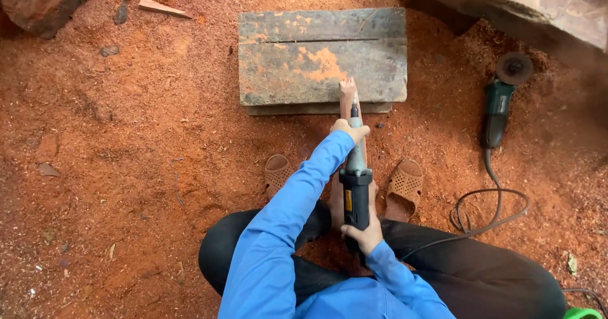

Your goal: Using a handheld rotary tool to shape and smooth a long piece of wood while sitting on the floor.

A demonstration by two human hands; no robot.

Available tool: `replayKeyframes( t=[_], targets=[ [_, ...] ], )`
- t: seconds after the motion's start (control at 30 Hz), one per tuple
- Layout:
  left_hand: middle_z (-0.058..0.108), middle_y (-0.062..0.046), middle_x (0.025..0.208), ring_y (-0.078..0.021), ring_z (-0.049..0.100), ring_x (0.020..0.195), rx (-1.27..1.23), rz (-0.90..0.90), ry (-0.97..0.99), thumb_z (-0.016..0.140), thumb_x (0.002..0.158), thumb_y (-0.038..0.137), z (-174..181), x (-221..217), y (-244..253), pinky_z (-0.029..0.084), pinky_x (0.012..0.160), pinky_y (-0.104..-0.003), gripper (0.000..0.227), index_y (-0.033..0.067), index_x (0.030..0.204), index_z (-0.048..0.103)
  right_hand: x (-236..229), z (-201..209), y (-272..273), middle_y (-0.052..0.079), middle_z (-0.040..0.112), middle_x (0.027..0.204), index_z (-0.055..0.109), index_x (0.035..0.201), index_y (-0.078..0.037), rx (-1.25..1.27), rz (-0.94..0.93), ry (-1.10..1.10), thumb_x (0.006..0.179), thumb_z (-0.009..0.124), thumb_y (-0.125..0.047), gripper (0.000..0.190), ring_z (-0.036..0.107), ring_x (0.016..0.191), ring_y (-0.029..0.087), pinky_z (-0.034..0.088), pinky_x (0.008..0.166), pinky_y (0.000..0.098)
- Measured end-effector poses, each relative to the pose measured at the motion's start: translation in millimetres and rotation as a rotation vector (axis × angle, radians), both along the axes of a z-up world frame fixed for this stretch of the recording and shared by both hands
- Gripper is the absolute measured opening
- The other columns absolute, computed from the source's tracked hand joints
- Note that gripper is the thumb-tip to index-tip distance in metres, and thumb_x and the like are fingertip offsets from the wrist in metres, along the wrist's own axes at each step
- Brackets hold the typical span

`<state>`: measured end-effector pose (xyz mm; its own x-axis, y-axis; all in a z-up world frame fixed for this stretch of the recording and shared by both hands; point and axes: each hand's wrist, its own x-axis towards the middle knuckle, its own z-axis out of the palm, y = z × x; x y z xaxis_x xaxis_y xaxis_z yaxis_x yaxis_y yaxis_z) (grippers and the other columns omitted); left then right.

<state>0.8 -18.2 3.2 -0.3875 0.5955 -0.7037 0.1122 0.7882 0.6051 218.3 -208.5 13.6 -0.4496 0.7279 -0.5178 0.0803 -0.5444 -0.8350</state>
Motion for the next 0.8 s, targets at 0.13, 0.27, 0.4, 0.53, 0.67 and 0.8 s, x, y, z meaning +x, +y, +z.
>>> replayKeyframes(
  t=[0.13,0.27,0.4,0.53,0.67,0.8],
  targets=[
    [0.073,-0.013,0.112,-0.0318,0.071,0.112,-0.053,0.067,-0.004,0.079,0.061,0.040,-29.8,-3.8,-0.1,0.057,0.098,-0.043,0.066,0.0040,0.115,0.072,-12.9,-33.7,20.8,0.008,0.070,0.108,0.064,0.130,-0.030,0.106,0.045,-0.499,0.044,0.109,-0.033,0.097,0.070,0.087,0.023,0.055,0.069,0.0383],
    [0.076,-0.008,0.088,-0.0284,0.075,0.097,-0.009,0.061,0.012,0.077,0.063,0.037,-36.1,-8.8,-1.7,0.058,0.091,-0.039,0.042,0.0075,0.092,0.075,-37.8,75.5,44.6,0.030,0.055,0.142,0.052,0.144,-0.007,0.153,0.047,-0.360,0.059,0.097,-0.014,0.096,0.060,0.124,0.045,0.048,0.102,0.0550],
    [0.075,-0.004,0.068,-0.0246,0.077,0.079,0.027,0.076,0.016,0.074,0.062,0.034,-43.1,-10.3,-2.2,0.060,0.083,-0.036,0.025,0.0119,0.072,0.076,-39.7,81.4,48.0,0.035,0.032,0.161,0.047,0.146,0.003,0.242,0.054,-0.280,0.060,0.095,-0.013,0.100,0.039,0.143,0.052,0.037,0.115,0.0605],
    [0.074,-0.004,0.066,-0.0247,0.076,0.076,0.037,0.107,0.015,0.074,0.059,0.032,-57.0,-11.0,-0.2,0.060,0.080,-0.034,0.019,0.0139,0.064,0.075,-37.4,85.9,54.2,0.037,0.042,0.151,0.052,0.139,0.005,0.234,0.062,-0.293,0.060,0.095,-0.012,0.091,0.051,0.132,0.052,0.043,0.111,0.0584],
    [0.072,-0.005,0.066,-0.0266,0.074,0.074,0.014,0.109,0.058,0.076,0.053,0.033,-72.8,-12.9,2.5,0.061,0.076,-0.036,0.013,0.0198,0.055,0.075,-23.5,39.2,46.5,0.020,0.028,0.168,0.057,0.140,-0.004,0.222,0.085,-0.332,0.052,0.101,-0.019,0.099,0.041,0.147,0.038,0.042,0.115,0.0470],
    [0.074,-0.009,0.072,-0.0287,0.075,0.083,-0.017,0.094,0.077,0.078,0.050,0.031,-79.2,-12.3,5.2,0.060,0.080,-0.038,0.018,0.0171,0.061,0.076,-16.9,31.0,46.7,0.017,0.037,0.163,0.061,0.136,-0.010,0.203,0.083,-0.343,0.052,0.102,-0.018,0.093,0.051,0.138,0.036,0.048,0.109,0.0449]
  ],
)
